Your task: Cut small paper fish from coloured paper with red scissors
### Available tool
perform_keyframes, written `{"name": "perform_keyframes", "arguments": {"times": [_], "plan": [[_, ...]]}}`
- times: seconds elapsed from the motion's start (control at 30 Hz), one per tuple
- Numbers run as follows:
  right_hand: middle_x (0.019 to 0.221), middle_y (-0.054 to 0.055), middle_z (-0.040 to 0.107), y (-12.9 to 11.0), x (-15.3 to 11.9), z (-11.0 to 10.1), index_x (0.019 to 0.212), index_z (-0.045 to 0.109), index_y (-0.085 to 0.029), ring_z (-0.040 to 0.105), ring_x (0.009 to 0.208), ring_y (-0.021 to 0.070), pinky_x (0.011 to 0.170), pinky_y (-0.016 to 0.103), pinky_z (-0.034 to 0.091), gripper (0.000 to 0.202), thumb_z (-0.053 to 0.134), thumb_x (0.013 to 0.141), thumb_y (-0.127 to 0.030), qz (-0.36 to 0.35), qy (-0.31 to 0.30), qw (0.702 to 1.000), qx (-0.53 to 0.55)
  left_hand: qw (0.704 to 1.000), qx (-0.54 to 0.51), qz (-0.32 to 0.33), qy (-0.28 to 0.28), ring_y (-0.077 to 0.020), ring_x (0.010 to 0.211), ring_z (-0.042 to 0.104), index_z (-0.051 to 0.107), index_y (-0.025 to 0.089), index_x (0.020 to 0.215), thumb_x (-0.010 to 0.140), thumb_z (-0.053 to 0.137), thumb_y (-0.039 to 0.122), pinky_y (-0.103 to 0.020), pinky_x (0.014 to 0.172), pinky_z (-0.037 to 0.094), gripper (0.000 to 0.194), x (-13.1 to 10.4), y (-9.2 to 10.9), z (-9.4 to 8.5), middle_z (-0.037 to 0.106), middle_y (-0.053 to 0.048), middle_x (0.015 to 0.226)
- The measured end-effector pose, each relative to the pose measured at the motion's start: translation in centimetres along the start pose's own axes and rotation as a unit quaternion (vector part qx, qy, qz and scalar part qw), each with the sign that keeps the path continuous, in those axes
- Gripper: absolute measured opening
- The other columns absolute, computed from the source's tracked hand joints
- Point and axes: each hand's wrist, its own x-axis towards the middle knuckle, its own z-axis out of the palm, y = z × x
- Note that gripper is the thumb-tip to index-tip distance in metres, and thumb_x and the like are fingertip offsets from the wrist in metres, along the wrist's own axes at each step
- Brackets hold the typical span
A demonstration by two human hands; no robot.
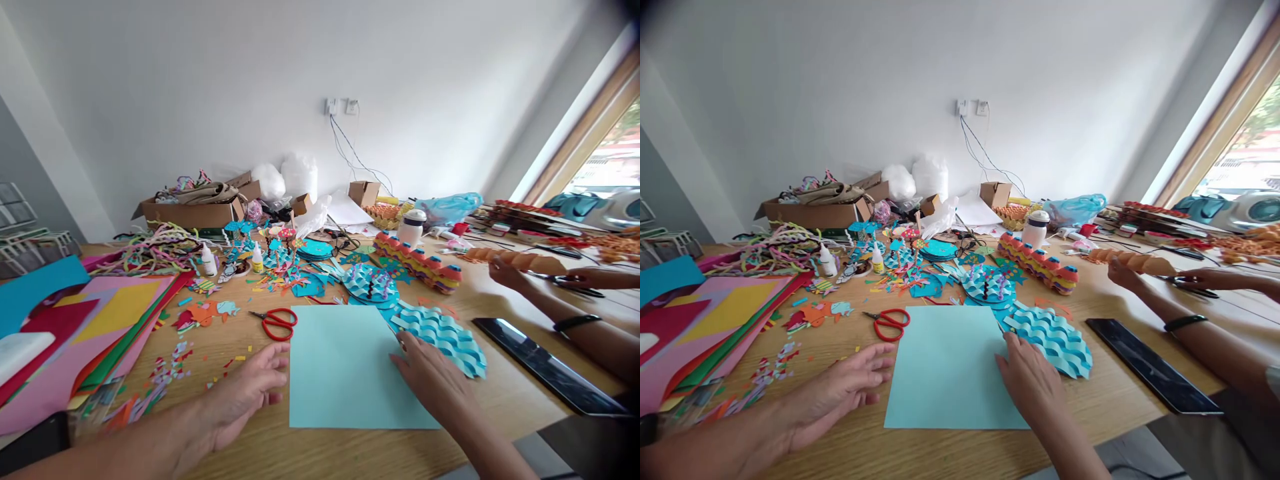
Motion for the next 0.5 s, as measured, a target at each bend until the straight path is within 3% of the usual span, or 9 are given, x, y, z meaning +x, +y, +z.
{"name": "perform_keyframes", "arguments": {"times": [0.17,0.27,0.4,0.5], "plan": [[0.102,0.013,0.064,0.2,1.4,1.1,0.112,0.051,-0.013,0.058,0.097,0.0285,0.074,0.035,0.043,0.033,0.042,0.081,-0.022,0.021,-0.010,0.998,0.059,1.000,-0.021,-0.021,-0.004,-0.0204,0.119,0.038,0.038,0.025,0.123,0.064,0.064,0.031,-0.029,0.085,0.035,0.065,-0.2,0.1,0.2,0.037,-0.008,0.134],[0.086,0.007,0.065,0.7,1.9,1.2,0.107,0.052,-0.016,0.061,0.079,0.0222,0.067,0.030,0.044,0.031,0.041,0.078,-0.023,0.024,0.009,0.990,0.141,0.999,-0.021,-0.026,0.010,-0.0208,0.115,0.040,0.041,0.024,0.121,0.064,0.064,0.029,-0.029,0.083,0.036,0.062,-0.1,0.0,0.2,0.040,-0.009,0.131],[0.069,0.002,0.063,0.6,1.6,-0.3,0.091,0.060,-0.020,0.059,0.058,0.0179,0.053,0.026,0.045,0.028,0.039,0.074,-0.030,-0.017,0.014,0.962,0.271,0.999,-0.026,-0.019,0.012,-0.0197,0.105,0.046,0.048,0.024,0.114,0.062,0.065,0.026,-0.028,0.077,0.038,0.055,0.2,-0.2,-0.1,0.044,-0.008,0.122],[0.079,0.005,0.068,0.4,0.1,-2.3,0.086,0.066,-0.023,0.063,0.068,0.0212,0.058,0.029,0.049,0.031,0.039,0.075,-0.034,-0.051,0.041,0.953,0.296,0.999,-0.043,0.002,0.020,-0.0182,0.095,0.050,0.051,0.021,0.109,0.061,0.066,0.028,-0.028,0.073,0.038,0.051,0.5,0.0,-0.5,0.049,-0.008,0.111]]}}
